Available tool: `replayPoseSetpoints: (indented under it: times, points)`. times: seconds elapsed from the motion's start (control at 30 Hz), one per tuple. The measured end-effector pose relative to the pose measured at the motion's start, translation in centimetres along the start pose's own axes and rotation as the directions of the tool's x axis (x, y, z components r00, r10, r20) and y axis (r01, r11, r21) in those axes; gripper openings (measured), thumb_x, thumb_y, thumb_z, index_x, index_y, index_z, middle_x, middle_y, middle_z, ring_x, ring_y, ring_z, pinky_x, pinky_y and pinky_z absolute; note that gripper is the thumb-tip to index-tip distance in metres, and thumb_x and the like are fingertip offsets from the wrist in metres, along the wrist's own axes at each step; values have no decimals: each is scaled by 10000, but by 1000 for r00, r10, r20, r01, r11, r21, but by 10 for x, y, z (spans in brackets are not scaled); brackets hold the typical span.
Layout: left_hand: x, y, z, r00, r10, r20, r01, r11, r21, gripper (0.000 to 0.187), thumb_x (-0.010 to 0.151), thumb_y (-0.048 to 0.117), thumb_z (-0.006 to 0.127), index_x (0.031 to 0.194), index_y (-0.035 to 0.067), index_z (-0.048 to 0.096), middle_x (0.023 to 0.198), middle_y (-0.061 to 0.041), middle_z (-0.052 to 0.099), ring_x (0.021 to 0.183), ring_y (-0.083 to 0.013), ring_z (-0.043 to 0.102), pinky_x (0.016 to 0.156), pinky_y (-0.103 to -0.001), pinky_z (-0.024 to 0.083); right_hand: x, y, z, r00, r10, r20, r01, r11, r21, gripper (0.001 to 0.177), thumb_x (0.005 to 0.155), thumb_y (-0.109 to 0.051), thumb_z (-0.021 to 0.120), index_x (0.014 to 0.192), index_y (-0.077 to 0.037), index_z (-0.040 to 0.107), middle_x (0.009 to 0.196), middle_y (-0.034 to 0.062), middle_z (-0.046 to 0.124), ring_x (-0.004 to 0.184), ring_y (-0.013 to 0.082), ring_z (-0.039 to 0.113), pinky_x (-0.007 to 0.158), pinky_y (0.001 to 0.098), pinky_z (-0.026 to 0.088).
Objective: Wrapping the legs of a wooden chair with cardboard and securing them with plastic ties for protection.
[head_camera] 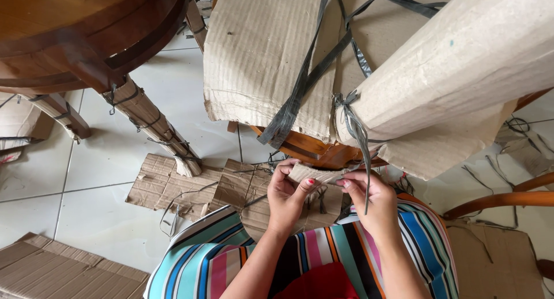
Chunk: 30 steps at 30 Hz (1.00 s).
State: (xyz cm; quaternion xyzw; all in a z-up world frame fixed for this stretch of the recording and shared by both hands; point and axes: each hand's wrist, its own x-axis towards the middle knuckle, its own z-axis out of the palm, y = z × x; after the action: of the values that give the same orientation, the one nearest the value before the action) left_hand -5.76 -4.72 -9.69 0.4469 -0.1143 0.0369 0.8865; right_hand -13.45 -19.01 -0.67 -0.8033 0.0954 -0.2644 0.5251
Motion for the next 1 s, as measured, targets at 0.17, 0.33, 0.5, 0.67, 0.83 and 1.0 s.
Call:
replayPoseSetpoints:
  times: [0.17, 0.33, 0.5, 0.67, 0.83, 1.0]
  points:
    - [-3, 2, 1, 999, -6, -34, 7, 1000, 23, 403, 829, 78, 855, 964, 71, 475, 1242, -146, 573, 1156, -246, 650, 1001, -373, 520, -4, -9, 7, 990, 90, -111, -71, 984, 165, 93, 929, 19, 719, 1014, 52, 702, 887, 219, 780, 850, 268, 780, 844, 386, 610]
    - [-1, 6, -1, 997, -62, -42, 58, 995, -76, 481, 777, 71, 897, 1019, 73, 482, 1215, -140, 589, 1111, -224, 641, 906, -342, 568, -11, -16, 38, 956, 158, -247, -53, 922, 385, 121, 893, 72, 736, 1001, 71, 683, 791, 193, 736, 626, 241, 742, 619, 379, 659]
    - [0, 15, -5, 991, -125, -56, 117, 983, -140, 364, 872, 156, 806, 1081, 48, 528, 1137, -109, 631, 1037, -159, 632, 823, -310, 596, -23, -12, 52, 971, 57, -232, -5, 976, 219, 111, 936, 48, 695, 1044, 30, 716, 707, 161, 720, 496, 153, 658, 575, 314, 593]
    - [6, 50, 4, 986, -161, -35, 160, 987, -28, 291, 991, 209, 677, 1169, -13, 618, 1053, -93, 658, 985, -127, 594, 834, -292, 531, -34, -6, 61, 996, 24, -81, -5, 974, 225, 223, 933, 12, 643, 1147, 32, 700, 765, 148, 721, 562, 121, 605, 610, 322, 570]
    - [24, 39, -28, 868, -376, 324, 301, 918, 258, 472, 1069, 474, 527, 976, 63, 737, 817, -28, 637, 867, -111, 537, 801, -308, 481, -16, -2, 59, 986, 109, 128, -136, 965, 225, 390, 803, -151, 860, 1114, 8, 687, 740, 86, 661, 609, 124, 608, 588, 322, 581]
    - [45, 21, -36, 895, -324, 305, 292, 945, 147, 298, 1011, 332, 683, 911, 60, 753, 723, 4, 661, 766, -73, 541, 724, -265, 488, -4, -17, 69, 991, 100, 90, -118, 966, 230, 462, 776, -140, 886, 1144, 8, 648, 775, 90, 648, 617, 115, 610, 588, 314, 585]
